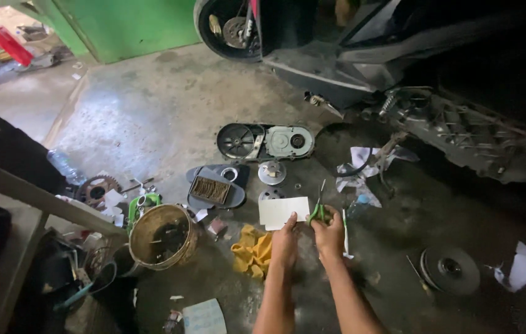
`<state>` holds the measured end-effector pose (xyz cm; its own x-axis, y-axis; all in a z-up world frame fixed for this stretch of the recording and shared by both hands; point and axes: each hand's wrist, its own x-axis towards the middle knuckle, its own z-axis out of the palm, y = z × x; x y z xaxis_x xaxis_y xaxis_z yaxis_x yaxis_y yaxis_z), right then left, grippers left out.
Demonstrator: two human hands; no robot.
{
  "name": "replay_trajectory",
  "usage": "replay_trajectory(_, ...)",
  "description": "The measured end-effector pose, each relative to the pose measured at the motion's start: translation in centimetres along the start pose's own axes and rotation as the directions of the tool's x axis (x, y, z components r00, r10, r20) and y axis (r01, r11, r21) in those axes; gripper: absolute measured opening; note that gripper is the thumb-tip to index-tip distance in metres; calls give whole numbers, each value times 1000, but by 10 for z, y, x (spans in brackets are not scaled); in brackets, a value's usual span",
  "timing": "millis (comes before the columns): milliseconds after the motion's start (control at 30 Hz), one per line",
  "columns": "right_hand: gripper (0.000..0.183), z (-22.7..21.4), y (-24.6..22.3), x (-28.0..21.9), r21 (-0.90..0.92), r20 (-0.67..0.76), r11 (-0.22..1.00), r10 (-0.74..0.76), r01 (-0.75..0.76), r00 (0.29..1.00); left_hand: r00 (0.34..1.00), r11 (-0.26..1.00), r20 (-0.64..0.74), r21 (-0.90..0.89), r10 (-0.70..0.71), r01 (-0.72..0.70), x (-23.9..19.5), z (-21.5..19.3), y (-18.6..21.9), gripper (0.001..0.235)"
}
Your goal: Repairing motorcycle CVT components by inspecting and cleaning rollers and pulleys
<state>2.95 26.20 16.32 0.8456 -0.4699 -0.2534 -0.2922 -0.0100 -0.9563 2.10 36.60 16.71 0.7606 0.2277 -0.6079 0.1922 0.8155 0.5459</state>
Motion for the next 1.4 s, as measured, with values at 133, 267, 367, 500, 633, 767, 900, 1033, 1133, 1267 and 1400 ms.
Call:
replay_trajectory(133,72,-6,-9,-14,90,178,995,14,-31,984,996,993,-72,-99,60,-67,-23,-5,20,41)
replay_trajectory(267,59,-4,2,-35,104,389,989,58,-107,919,996,994,-55,-84,67,-71,-16,-53,39,53)
replay_trajectory(367,48,-2,40,-39,260,628,936,22,-236,778,979,984,136,-120,149,-133,-4,-83,53,36)
replay_trajectory(500,44,9,96,-38,307,750,938,-136,-159,647,987,980,4,-121,158,-156,4,-91,66,30)
replay_trajectory(633,33,5,69,-56,205,775,969,-74,-139,627,974,963,96,-195,206,-184,37,-103,54,32)
replay_trajectory(767,32,-1,41,-67,111,774,986,-8,-123,634,974,968,39,-134,221,-214,13,-81,63,45)
replay_trajectory(900,40,0,61,-52,117,772,976,28,-185,635,970,966,44,-110,240,-234,16,-80,58,40)
replay_trajectory(1033,42,0,60,-49,84,756,982,49,-171,652,979,979,19,-35,202,-201,10,-73,63,42)
replay_trajectory(1133,42,1,51,-51,118,745,981,14,-152,667,985,985,-1,-29,172,-172,17,-75,57,42)
replay_trajectory(1267,40,5,66,-41,128,737,984,-8,-127,676,978,973,-35,-92,207,-210,18,-68,55,48)
replay_trajectory(1400,42,3,78,-32,122,744,985,-9,-123,668,981,980,-21,-43,193,-194,12,-62,58,41)
